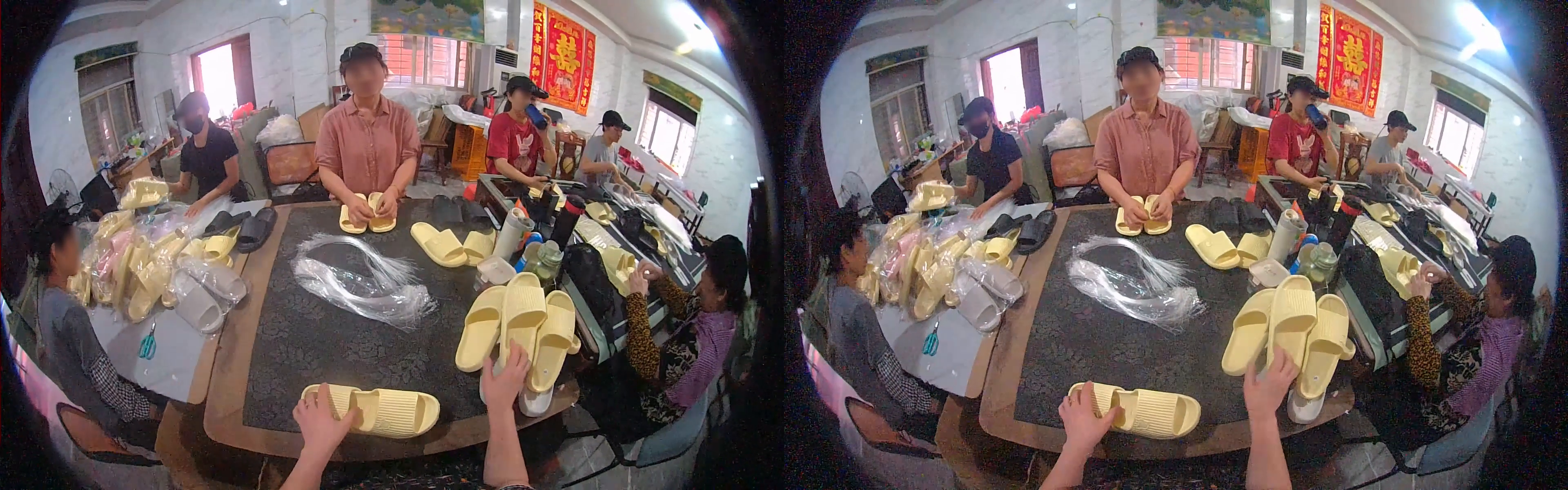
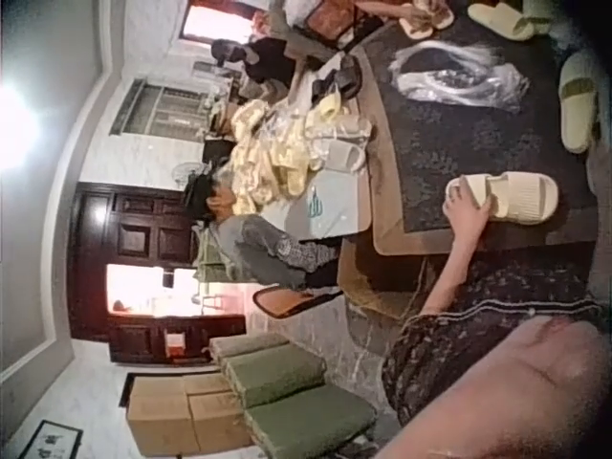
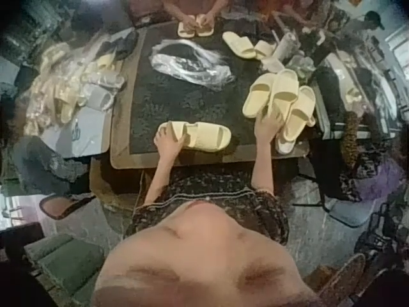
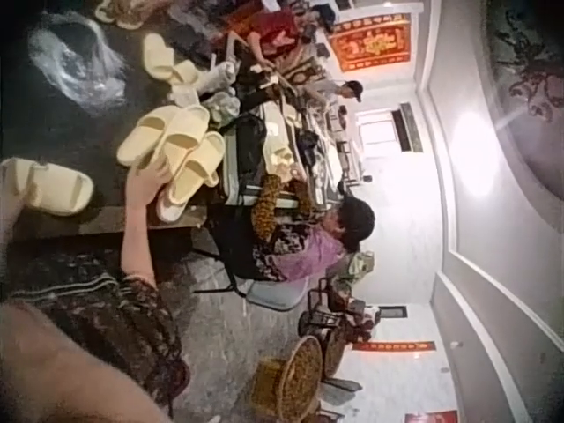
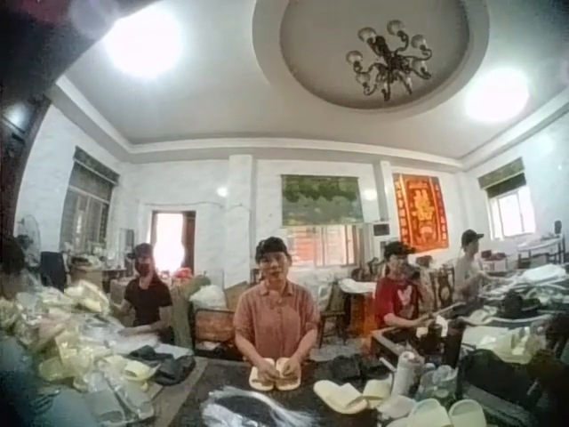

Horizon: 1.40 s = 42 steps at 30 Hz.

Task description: Inspecting and organizing various colors of foam slippers on a table for eventual packaging.

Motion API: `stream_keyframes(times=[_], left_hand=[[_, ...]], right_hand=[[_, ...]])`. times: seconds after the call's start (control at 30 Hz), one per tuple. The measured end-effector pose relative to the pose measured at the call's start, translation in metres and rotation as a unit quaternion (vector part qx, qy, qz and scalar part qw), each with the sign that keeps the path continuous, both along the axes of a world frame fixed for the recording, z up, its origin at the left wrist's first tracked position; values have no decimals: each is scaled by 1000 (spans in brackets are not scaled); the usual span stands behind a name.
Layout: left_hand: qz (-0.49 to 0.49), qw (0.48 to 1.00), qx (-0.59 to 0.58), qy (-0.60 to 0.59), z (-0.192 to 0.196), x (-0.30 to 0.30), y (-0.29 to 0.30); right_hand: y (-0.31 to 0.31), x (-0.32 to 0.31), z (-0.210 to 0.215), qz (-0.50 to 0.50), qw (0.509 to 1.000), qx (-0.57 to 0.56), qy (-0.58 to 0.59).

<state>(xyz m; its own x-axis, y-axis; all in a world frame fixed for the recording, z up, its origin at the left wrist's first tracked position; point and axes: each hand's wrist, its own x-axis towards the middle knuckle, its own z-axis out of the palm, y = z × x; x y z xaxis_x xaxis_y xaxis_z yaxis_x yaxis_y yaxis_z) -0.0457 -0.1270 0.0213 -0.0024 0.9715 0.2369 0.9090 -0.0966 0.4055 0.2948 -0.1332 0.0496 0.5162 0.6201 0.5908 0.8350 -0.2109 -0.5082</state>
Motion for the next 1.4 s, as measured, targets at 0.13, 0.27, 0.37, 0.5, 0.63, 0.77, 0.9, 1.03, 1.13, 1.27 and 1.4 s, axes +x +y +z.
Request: stream_keyframes(times=[0.13,0.27,0.37,0.5,0.63,0.77,0.9,1.03,1.13,1.27,1.4], left_hand=[[9,1000,8,1,-1,0,1],[25,1000,-13,-3,8,9,-3],[42,998,-39,4,18,17,-3],[54,998,-14,-4,12,12,-5],[36,997,12,-65,18,3,-5],[46,995,76,-43,15,-39,2],[-93,992,76,-49,16,-79,14],[-224,972,66,-37,29,-57,37],[-288,952,66,-84,31,-28,58],[-261,960,85,-47,-10,1,77],[-210,965,148,-54,-13,23,70]], right_hand=[[-10,-47,-1,210,973,19,99],[-27,-113,10,365,924,-64,91],[-30,-141,15,345,936,-70,-23],[-11,-154,3,291,949,-113,-33],[-9,-138,9,319,945,-69,-32],[-6,-106,1,333,942,-27,11],[-1,-88,1,405,913,21,-33],[14,-106,-5,459,886,55,-44],[34,-117,-5,486,872,50,-33],[53,-122,-10,465,882,43,-66],[56,-114,-37,469,882,36,9]])
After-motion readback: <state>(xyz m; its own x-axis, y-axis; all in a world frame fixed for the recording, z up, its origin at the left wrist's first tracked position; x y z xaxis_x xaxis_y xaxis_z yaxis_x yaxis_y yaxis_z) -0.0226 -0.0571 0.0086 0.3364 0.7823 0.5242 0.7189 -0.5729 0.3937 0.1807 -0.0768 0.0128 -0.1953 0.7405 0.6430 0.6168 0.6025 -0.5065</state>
